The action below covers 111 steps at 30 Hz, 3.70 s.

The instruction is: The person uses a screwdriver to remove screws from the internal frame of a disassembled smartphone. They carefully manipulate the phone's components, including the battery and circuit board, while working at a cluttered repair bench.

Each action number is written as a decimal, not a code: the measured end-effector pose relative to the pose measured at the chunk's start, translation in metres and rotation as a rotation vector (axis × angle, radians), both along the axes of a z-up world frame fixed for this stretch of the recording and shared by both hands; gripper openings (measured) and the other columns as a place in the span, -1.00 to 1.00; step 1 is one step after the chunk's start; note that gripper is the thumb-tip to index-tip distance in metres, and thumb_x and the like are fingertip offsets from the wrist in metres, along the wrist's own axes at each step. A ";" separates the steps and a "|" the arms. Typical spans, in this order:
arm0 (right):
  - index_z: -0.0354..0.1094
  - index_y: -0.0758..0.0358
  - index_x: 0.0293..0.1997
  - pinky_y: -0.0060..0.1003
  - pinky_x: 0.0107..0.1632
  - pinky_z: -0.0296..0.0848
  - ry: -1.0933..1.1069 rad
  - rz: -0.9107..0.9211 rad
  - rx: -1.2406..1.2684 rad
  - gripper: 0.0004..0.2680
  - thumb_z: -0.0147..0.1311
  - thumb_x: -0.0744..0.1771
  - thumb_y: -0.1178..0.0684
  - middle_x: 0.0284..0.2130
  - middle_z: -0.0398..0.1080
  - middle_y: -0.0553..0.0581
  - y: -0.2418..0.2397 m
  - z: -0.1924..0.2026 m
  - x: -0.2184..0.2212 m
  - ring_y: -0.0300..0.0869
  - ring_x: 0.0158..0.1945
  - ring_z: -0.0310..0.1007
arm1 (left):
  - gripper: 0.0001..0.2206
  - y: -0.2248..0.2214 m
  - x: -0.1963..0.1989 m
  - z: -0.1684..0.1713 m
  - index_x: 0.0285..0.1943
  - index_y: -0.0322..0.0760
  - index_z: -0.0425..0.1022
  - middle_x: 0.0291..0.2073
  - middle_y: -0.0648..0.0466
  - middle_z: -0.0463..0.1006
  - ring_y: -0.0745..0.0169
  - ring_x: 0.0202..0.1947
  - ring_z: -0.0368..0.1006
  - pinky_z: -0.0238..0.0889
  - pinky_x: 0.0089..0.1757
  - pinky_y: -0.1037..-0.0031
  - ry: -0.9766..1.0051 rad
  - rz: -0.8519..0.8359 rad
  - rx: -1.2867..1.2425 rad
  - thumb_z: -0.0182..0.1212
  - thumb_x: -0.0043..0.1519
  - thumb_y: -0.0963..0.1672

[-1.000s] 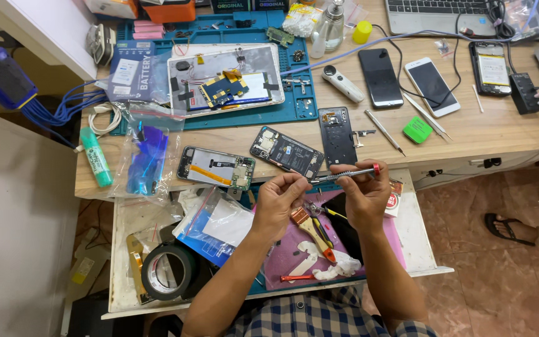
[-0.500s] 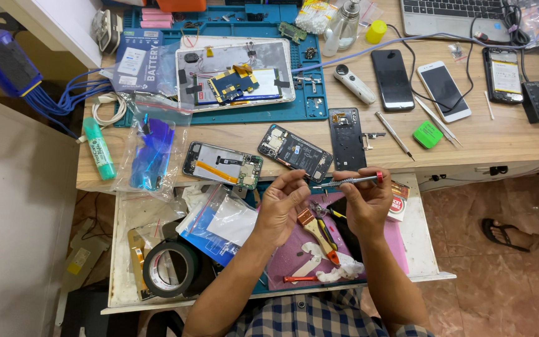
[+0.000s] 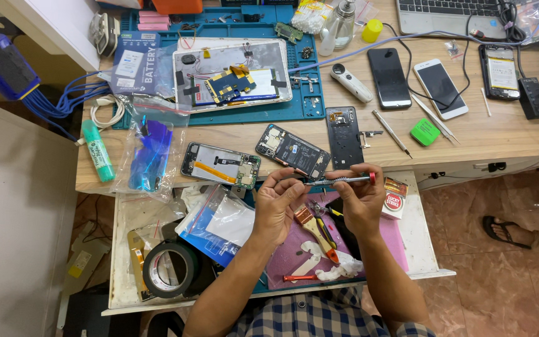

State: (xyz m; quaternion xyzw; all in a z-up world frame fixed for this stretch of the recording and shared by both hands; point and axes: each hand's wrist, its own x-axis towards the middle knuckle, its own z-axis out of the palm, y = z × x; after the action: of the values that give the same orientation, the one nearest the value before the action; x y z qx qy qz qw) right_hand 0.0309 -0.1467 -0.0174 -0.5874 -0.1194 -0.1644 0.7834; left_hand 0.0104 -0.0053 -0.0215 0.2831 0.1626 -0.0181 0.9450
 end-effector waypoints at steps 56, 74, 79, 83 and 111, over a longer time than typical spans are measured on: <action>-0.15 0.37 0.25 -0.29 -0.34 0.51 -0.399 -0.161 -0.797 -0.53 0.08 0.27 0.25 -0.32 0.45 0.24 0.062 0.011 0.108 -0.07 -0.38 0.49 | -0.44 0.019 0.000 0.010 0.23 -0.39 0.12 0.26 -0.14 0.04 -0.16 -0.27 0.44 0.43 -0.45 0.17 -0.484 -0.210 1.658 0.01 0.14 0.03; -0.11 0.36 0.25 -0.28 -0.34 0.52 -0.469 -0.128 -0.870 -0.55 0.06 0.27 0.27 -0.29 0.45 0.24 0.063 0.008 0.111 -0.04 -0.34 0.49 | -0.42 0.017 0.001 0.009 0.25 -0.38 0.09 0.28 -0.11 0.00 -0.14 -0.26 0.43 0.43 -0.44 0.17 -0.470 -0.232 1.689 0.00 0.14 0.04; -0.11 0.36 0.24 -0.27 -0.33 0.51 -0.493 -0.120 -0.901 -0.55 0.06 0.27 0.27 -0.29 0.44 0.25 0.063 0.010 0.109 -0.04 -0.33 0.49 | -0.43 0.018 0.001 0.010 0.25 -0.37 0.10 0.28 -0.11 0.01 -0.11 -0.28 0.44 0.44 -0.45 0.19 -0.470 -0.228 1.696 0.00 0.14 0.04; -0.15 0.37 0.25 -0.30 -0.33 0.50 -0.488 -0.146 -0.840 -0.54 0.06 0.27 0.26 -0.29 0.45 0.25 0.064 0.016 0.106 -0.07 -0.35 0.50 | -0.46 0.021 0.001 0.016 0.21 -0.41 0.16 0.24 -0.15 0.08 -0.17 -0.23 0.43 0.42 -0.42 0.16 -0.475 -0.190 1.591 0.06 0.12 -0.01; -0.34 0.29 0.27 -0.20 -0.27 0.53 -0.250 0.063 -0.304 -0.47 -0.01 0.25 0.33 -0.36 0.39 0.44 0.061 0.046 0.028 0.06 -0.37 0.49 | -0.91 0.030 0.004 0.021 -0.32 -0.47 0.46 -0.55 -0.08 0.53 0.58 -0.76 0.07 -0.07 -0.66 0.77 -0.138 0.195 0.257 0.14 0.14 -0.22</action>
State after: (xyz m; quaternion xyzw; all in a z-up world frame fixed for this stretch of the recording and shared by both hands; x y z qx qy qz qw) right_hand 0.0586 -0.0861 0.0287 -0.6698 -0.2577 -0.1917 0.6695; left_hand 0.0141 0.0247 -0.0009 0.3851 0.1249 0.1140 0.9072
